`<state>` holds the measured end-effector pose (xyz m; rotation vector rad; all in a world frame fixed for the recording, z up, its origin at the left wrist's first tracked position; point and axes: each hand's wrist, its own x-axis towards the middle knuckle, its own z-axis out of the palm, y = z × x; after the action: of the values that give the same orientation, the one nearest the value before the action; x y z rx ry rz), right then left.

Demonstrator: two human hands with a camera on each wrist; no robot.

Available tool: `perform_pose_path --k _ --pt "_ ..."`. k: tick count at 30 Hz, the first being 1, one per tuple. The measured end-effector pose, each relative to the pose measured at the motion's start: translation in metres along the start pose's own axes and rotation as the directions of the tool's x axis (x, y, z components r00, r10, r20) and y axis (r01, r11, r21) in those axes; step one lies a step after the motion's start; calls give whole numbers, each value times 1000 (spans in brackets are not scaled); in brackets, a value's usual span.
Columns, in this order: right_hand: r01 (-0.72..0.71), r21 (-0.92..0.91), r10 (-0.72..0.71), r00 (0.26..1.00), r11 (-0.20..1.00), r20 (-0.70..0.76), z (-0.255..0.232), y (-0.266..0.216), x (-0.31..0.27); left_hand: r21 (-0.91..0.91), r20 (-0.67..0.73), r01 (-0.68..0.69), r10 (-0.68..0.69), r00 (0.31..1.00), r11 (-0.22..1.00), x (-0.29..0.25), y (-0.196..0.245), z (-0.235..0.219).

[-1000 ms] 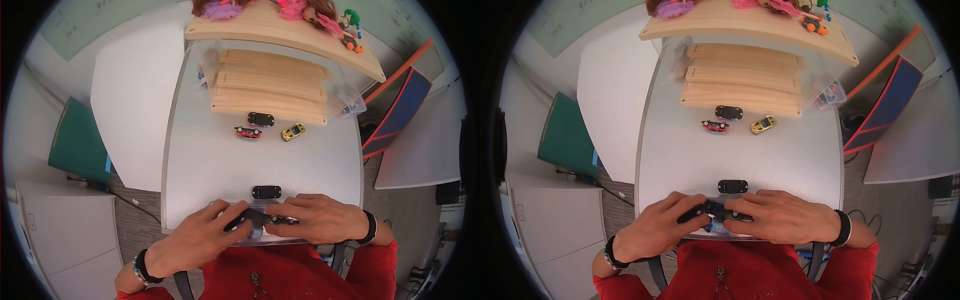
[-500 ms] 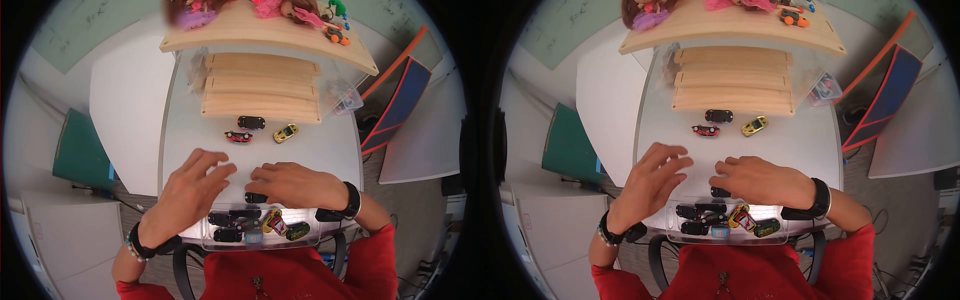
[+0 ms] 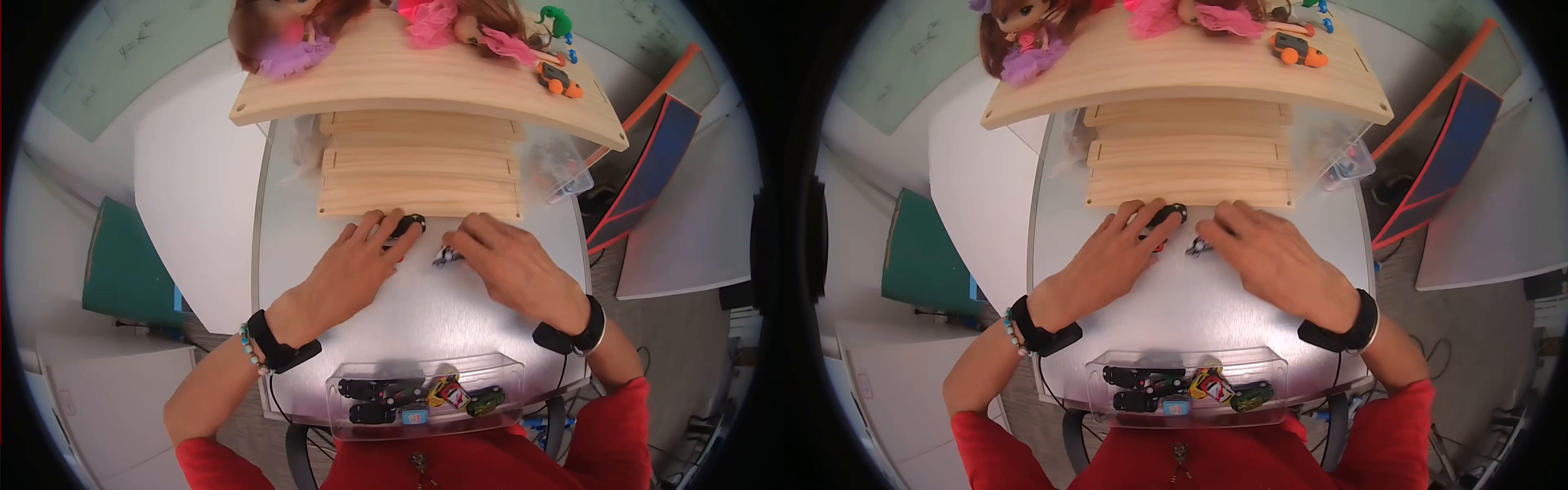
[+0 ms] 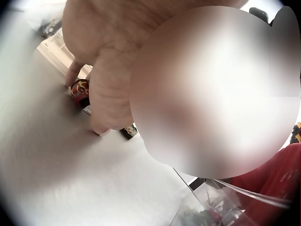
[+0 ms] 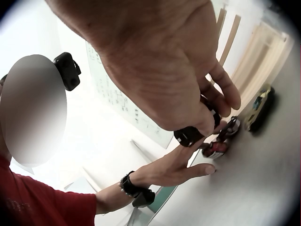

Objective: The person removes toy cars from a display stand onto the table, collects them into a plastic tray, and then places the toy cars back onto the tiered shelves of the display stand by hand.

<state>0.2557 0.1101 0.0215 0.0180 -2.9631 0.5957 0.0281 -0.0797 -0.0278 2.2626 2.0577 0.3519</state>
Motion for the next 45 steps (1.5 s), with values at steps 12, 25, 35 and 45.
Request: perform_pose_path --k 12,25,35,45 --pt "-42 -335 24 998 941 -57 36 32 -9 104 -9 -38 39 999 994 21 3 8" --pt "102 193 -77 988 976 -134 -25 -66 -71 55 71 49 -53 996 997 11 1 -3" --pt "95 243 -100 995 965 10 5 -88 -96 -109 -26 133 -137 990 985 -11 9 -29" --pt "-17 167 14 1000 986 21 32 -57 -110 -184 56 67 -57 997 981 -114 123 -79"
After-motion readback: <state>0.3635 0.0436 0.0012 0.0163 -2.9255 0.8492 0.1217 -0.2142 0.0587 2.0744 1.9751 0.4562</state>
